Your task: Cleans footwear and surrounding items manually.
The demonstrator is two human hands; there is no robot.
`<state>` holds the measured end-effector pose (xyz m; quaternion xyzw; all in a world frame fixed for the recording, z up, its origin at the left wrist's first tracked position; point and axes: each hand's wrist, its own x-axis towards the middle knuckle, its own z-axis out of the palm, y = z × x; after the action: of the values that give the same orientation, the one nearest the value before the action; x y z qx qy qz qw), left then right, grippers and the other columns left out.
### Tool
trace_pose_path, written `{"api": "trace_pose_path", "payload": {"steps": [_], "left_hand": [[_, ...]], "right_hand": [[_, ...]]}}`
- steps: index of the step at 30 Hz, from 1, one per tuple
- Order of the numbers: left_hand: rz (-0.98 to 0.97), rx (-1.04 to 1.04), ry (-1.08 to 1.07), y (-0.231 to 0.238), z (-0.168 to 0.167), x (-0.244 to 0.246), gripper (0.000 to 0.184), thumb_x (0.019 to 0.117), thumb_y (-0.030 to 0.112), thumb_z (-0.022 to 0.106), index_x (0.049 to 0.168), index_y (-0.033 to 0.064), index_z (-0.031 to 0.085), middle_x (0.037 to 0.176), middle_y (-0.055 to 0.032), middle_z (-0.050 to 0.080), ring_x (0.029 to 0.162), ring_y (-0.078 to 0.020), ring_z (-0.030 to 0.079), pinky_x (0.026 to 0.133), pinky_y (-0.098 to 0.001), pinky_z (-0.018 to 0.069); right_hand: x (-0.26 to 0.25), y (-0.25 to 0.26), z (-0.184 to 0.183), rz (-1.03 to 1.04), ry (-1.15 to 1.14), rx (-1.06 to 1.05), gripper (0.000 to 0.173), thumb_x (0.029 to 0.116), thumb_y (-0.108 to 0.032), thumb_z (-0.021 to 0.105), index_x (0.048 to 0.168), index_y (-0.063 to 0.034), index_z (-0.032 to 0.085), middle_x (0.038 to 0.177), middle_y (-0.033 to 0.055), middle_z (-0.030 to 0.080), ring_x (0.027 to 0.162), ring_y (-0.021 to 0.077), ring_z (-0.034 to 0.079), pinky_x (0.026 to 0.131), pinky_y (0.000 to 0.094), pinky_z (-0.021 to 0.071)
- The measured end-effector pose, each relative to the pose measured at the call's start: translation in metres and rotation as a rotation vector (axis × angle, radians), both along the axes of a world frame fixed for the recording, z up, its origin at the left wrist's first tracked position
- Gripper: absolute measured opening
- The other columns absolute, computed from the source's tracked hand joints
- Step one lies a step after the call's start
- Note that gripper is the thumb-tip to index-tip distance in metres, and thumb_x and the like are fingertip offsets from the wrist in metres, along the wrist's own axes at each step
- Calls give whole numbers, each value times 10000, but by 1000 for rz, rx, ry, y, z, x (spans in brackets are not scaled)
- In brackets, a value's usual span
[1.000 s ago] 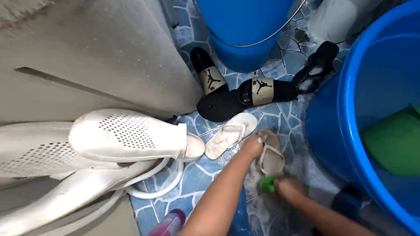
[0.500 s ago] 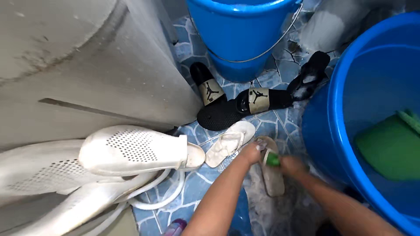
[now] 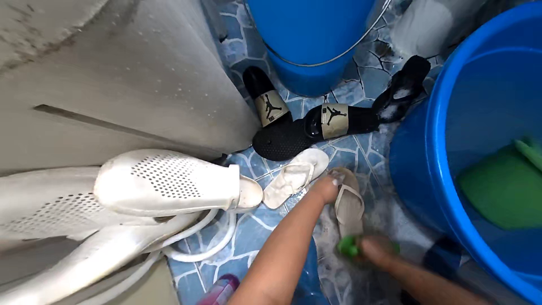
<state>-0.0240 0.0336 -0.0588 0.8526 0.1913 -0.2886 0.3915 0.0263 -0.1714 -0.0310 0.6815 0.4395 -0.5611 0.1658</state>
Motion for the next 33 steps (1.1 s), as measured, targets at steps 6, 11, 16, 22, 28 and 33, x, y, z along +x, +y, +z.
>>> {"api": "trace_pose_path", "payload": {"steps": [6, 11, 16, 22, 28, 33], "left_hand": [[-14, 1, 3, 1, 6, 3, 526, 989, 8, 567, 1507, 39, 486, 1562, -165, 473, 1461, -338, 429, 1196, -519, 335], [-29, 2, -16, 1, -1, 2, 577, 970, 18, 596, 1529, 46, 460, 1577, -146, 461, 1465, -316, 428, 1201, -502, 340], [-26, -34, 52, 7, 8, 4, 503, 968, -41, 549, 1467, 16, 524, 1513, -194, 517, 1416, -361, 477, 1172, -535, 359], [-116, 3, 196, 18, 25, 22, 367, 1005, 33, 544, 1364, -24, 597, 1366, -264, 599, 1318, -420, 545, 1103, -578, 415], [-82, -2, 223, 15, 26, 24, 351, 1010, 43, 541, 1342, -65, 583, 1354, -289, 587, 1305, -439, 546, 1079, -599, 427], [-88, 16, 237, 13, 25, 25, 394, 988, 55, 584, 1371, -33, 582, 1359, -283, 590, 1297, -440, 553, 1074, -603, 433]], "right_hand": [[34, 66, 5, -196, -169, 73, 458, 996, -382, 678, 1210, 23, 674, 1195, 265, 688, 1165, 446, 649, 990, 624, 487], [-4, -1, 3, 126, 99, -23, 427, 1021, -306, 628, 1247, 55, 642, 1245, 321, 646, 1204, 511, 602, 1016, 684, 443], [21, 86, 3, -55, -104, 116, 397, 1029, -298, 638, 1255, 29, 652, 1225, 284, 670, 1189, 477, 627, 990, 647, 476], [-5, 37, 6, 144, 70, 38, 334, 1052, -176, 550, 1252, 81, 626, 1253, 339, 631, 1217, 528, 589, 1010, 681, 446], [32, 78, -1, -204, -198, 170, 446, 986, -383, 693, 1192, 12, 679, 1163, 259, 699, 1129, 449, 666, 953, 629, 510], [6, 17, -3, 42, 70, 29, 460, 1010, -336, 653, 1244, 60, 638, 1248, 315, 647, 1205, 499, 609, 1016, 669, 449]]}}
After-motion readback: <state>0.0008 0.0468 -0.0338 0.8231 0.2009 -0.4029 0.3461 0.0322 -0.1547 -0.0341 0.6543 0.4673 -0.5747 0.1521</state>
